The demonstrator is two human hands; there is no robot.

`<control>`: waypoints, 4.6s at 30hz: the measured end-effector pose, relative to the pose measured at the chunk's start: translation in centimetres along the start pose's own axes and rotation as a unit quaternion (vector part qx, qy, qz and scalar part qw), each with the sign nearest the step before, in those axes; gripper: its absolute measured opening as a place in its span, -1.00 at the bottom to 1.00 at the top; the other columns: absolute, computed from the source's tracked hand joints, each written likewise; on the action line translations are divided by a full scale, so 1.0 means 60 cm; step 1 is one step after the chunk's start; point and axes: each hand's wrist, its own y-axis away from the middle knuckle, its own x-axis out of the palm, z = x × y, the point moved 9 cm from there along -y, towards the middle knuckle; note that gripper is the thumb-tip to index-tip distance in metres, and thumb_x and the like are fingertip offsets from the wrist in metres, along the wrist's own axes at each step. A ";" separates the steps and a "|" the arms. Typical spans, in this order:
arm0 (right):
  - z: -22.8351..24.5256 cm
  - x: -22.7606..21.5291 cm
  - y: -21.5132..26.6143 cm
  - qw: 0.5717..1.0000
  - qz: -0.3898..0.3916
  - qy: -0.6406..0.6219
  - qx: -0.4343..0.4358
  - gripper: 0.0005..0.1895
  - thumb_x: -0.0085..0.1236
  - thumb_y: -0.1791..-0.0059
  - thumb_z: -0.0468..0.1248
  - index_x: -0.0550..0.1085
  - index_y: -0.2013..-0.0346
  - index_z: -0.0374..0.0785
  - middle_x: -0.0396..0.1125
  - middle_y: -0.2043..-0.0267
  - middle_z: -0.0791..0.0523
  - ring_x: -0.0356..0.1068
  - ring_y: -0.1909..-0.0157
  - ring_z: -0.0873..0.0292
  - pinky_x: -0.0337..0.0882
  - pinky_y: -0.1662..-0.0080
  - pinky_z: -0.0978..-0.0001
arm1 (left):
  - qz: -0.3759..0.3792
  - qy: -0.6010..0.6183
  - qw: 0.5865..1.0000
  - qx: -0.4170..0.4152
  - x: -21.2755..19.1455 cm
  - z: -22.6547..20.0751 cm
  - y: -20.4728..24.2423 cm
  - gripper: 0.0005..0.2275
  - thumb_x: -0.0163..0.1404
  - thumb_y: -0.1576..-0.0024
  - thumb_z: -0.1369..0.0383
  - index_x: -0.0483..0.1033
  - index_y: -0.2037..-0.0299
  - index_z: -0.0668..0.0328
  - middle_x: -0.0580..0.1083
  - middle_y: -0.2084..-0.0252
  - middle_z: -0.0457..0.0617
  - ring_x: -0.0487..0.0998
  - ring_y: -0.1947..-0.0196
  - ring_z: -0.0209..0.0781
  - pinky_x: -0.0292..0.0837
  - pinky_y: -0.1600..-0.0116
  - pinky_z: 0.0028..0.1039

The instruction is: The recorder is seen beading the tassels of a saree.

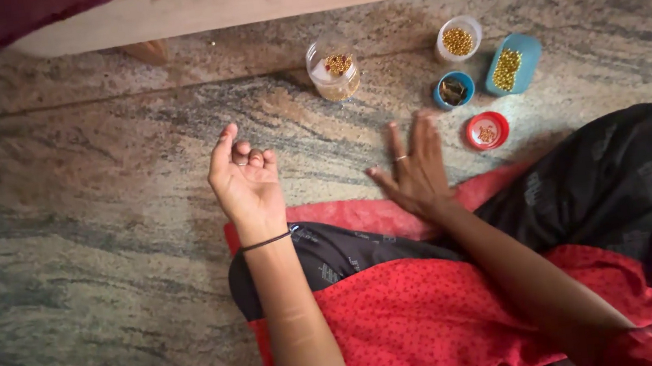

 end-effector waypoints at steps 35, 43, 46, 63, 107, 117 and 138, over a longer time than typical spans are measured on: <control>-0.009 -0.010 0.018 0.996 -0.006 -0.078 -0.043 -0.08 -0.07 -0.10 0.15 -0.03 -0.46 -0.52 -0.20 -0.55 -0.30 -0.23 -0.57 -0.33 -0.17 -0.47 -0.17 | 0.013 -0.029 0.999 0.001 0.003 0.006 -0.010 -0.80 0.16 -0.13 0.29 0.55 0.09 0.11 0.40 0.42 -0.24 0.31 0.50 -0.40 0.34 0.20 -0.42; -0.024 -0.007 0.016 0.995 -0.017 -0.093 -0.019 -0.13 -0.13 -0.15 0.12 -0.04 -0.50 -0.50 -0.21 -0.59 -0.27 -0.26 -0.61 -0.32 -0.17 -0.50 -0.18 | 0.016 -0.038 0.999 0.004 0.009 -0.001 0.001 -0.79 0.15 -0.12 0.29 0.55 0.08 0.12 0.42 0.41 -0.22 0.32 0.52 -0.39 0.35 0.19 -0.42; -0.024 -0.005 0.010 0.999 -0.008 -0.052 0.009 -0.06 -0.14 -0.11 0.20 -0.06 -0.49 -0.50 -0.25 -0.58 -0.29 -0.30 -0.60 -0.32 -0.22 -0.48 -0.19 | 0.009 -0.039 0.999 0.004 0.005 0.001 -0.001 -0.79 0.15 -0.12 0.29 0.55 0.07 0.13 0.41 0.41 -0.22 0.32 0.52 -0.39 0.35 0.19 -0.42; -0.025 -0.030 -0.019 0.976 -0.073 -0.181 -0.096 -0.24 -0.08 0.00 -0.34 0.09 -0.52 -0.31 -0.14 -0.62 -0.22 -0.13 -0.64 -0.25 0.00 -0.56 0.02 | 0.009 -0.037 0.999 0.003 0.001 0.002 -0.003 -0.78 0.17 -0.11 0.29 0.56 0.08 0.13 0.40 0.41 -0.23 0.31 0.51 -0.39 0.34 0.18 -0.42; -0.298 0.049 -0.475 0.993 -0.072 0.088 -0.033 -0.54 0.00 -0.03 -0.35 0.41 -0.23 -0.41 0.28 -0.24 -0.27 0.24 -0.24 -0.35 0.23 -0.20 -0.16 | -0.001 -0.059 0.998 -0.022 0.013 0.021 0.005 -0.85 0.10 -0.18 0.32 0.56 0.10 0.12 0.41 0.42 -0.23 0.33 0.48 -0.41 0.35 0.19 -0.46; -0.271 0.024 -0.463 0.991 -0.080 0.095 -0.053 -0.57 -0.03 -0.01 -0.33 0.47 -0.17 -0.35 0.37 -0.16 -0.21 0.30 -0.20 -0.29 0.27 -0.18 -0.11 | 0.007 -0.063 0.998 -0.021 0.011 0.024 0.002 -0.87 0.11 -0.18 0.32 0.55 0.12 0.10 0.42 0.42 -0.23 0.33 0.49 -0.42 0.34 0.19 -0.45; -0.319 0.030 -0.484 0.995 0.073 -0.030 -0.067 -0.80 0.00 -0.22 -0.28 0.50 -0.06 -0.31 0.47 0.28 -0.07 0.48 0.26 0.04 0.48 0.16 0.11 | 0.012 -0.063 0.998 -0.013 0.019 0.024 0.003 -0.85 0.10 -0.19 0.30 0.55 0.12 0.13 0.41 0.43 -0.22 0.32 0.49 -0.42 0.33 0.18 -0.44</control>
